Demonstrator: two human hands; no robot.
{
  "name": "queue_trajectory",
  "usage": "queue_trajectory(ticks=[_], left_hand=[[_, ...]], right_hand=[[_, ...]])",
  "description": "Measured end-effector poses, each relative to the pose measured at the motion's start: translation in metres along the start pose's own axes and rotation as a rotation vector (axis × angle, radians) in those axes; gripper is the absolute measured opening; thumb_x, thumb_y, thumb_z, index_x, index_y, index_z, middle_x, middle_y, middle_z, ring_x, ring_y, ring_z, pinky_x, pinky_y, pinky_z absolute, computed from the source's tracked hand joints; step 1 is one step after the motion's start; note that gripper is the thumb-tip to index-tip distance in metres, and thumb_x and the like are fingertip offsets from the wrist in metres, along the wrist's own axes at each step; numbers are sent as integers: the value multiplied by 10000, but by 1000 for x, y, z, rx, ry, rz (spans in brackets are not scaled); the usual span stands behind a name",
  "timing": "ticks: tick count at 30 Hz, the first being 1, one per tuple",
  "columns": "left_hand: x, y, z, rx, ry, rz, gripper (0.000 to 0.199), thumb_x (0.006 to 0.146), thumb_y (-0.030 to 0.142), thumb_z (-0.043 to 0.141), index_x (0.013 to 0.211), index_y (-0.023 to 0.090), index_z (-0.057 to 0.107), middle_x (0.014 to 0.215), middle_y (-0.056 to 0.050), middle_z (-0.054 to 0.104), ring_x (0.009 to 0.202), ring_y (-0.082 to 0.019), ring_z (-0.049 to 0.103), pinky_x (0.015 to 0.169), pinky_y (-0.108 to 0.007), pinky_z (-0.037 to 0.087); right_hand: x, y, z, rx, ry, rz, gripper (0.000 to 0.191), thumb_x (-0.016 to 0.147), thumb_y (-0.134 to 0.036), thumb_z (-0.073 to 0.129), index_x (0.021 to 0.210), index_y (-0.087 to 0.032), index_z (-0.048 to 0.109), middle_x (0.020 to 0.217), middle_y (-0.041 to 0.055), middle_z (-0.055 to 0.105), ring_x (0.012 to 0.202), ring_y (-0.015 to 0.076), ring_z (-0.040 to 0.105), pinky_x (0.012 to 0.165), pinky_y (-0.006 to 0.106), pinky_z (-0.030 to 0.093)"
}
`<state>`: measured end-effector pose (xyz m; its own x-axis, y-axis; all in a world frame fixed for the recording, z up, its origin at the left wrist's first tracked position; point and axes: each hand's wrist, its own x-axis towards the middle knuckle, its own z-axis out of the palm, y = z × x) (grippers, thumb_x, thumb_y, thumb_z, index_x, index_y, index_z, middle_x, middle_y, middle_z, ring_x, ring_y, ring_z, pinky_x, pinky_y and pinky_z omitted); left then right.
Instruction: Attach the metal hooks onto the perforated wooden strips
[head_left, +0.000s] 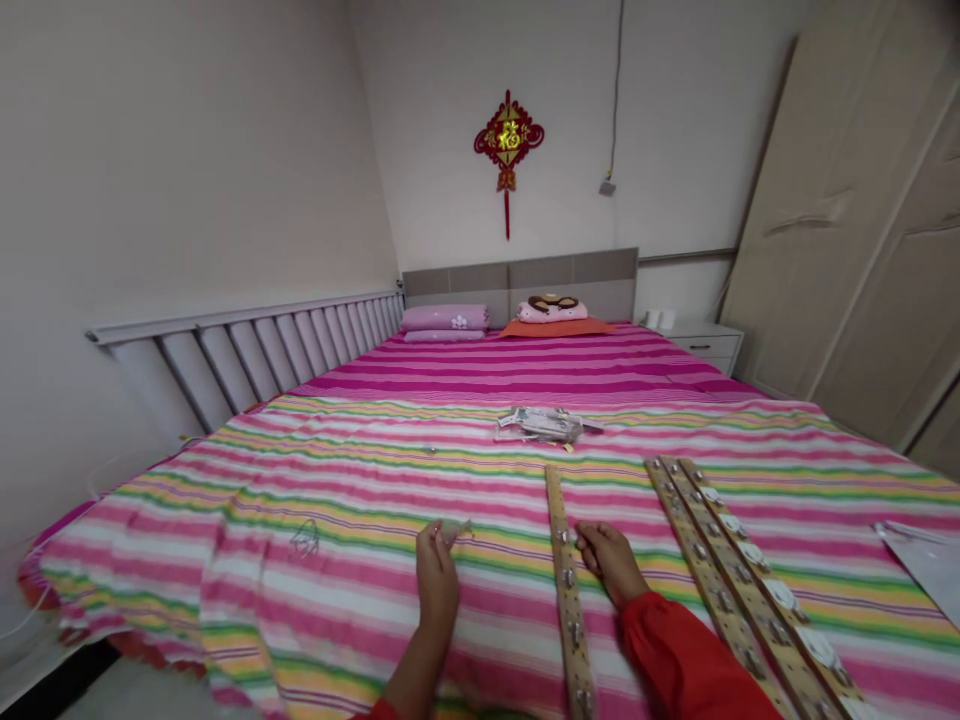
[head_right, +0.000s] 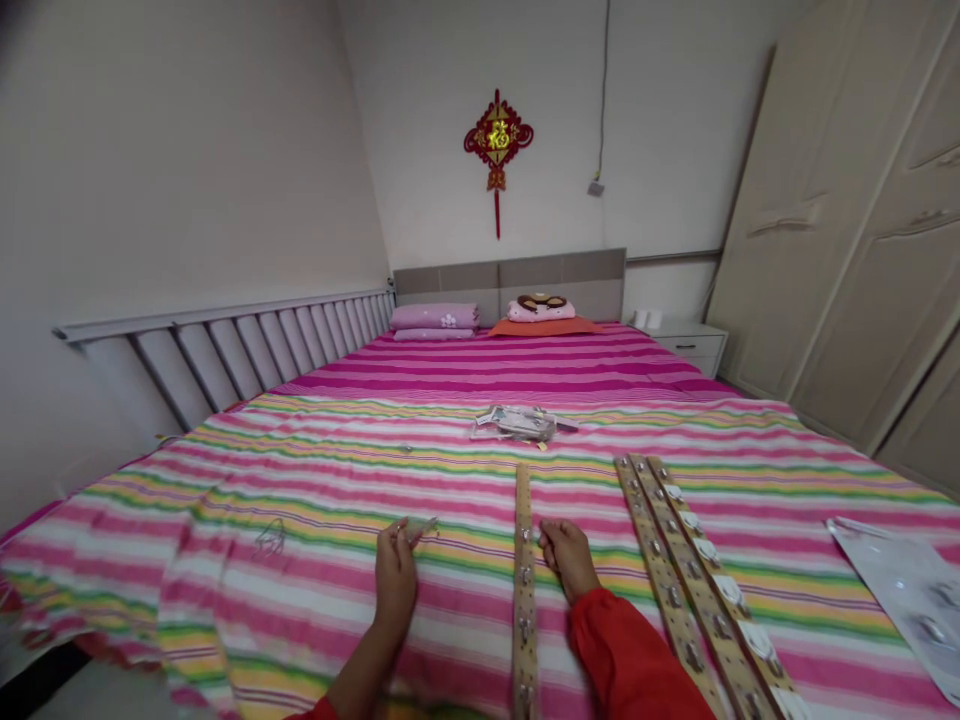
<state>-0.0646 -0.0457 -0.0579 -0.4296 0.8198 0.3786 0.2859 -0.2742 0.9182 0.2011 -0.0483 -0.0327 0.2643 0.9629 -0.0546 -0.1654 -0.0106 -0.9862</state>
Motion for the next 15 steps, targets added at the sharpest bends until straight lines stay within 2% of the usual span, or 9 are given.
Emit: queue_trajectory(ticks=[4, 8, 11, 15], left_hand=[[-7, -1, 2, 134, 45, 105, 347, 914, 437, 313, 1082, 180, 474, 1026, -112, 551, 967, -223, 581, 877, -408, 486], [-9, 0, 3, 178, 5, 192, 313, 924, 374, 303, 1105, 176, 462, 1063, -117, 538, 1013, -224, 557, 927, -424, 450], [-10, 2, 3, 208, -14, 219, 295, 930, 342, 278, 1093, 175, 458, 1080, -124, 529, 1052, -225, 538, 960, -437, 428], [-12, 3, 3, 221, -51, 240, 268, 931, 332, 281, 1056, 191, 472, 1078, -114, 532, 1071, -218, 538, 966, -436, 430]], right_hand=[[-7, -18, 20, -59, 7, -52, 342, 627, -468, 611, 462, -234, 424, 321, -91, 351, 307, 69, 285, 345, 225, 195], [-22, -30, 64, -113, -129, -58, 272, 574, -402, 662, 468, -197, 519, 401, -48, 496, 358, 74, 389, 374, 214, 271], [-35, -31, 97, -146, -222, 8, 281, 603, -400, 647, 456, -187, 539, 392, -28, 529, 294, 64, 340, 334, 221, 216], [-48, -24, 128, -155, -225, 73, 348, 710, -415, 557, 443, -193, 524, 366, -27, 504, 266, 59, 286, 323, 228, 164]])
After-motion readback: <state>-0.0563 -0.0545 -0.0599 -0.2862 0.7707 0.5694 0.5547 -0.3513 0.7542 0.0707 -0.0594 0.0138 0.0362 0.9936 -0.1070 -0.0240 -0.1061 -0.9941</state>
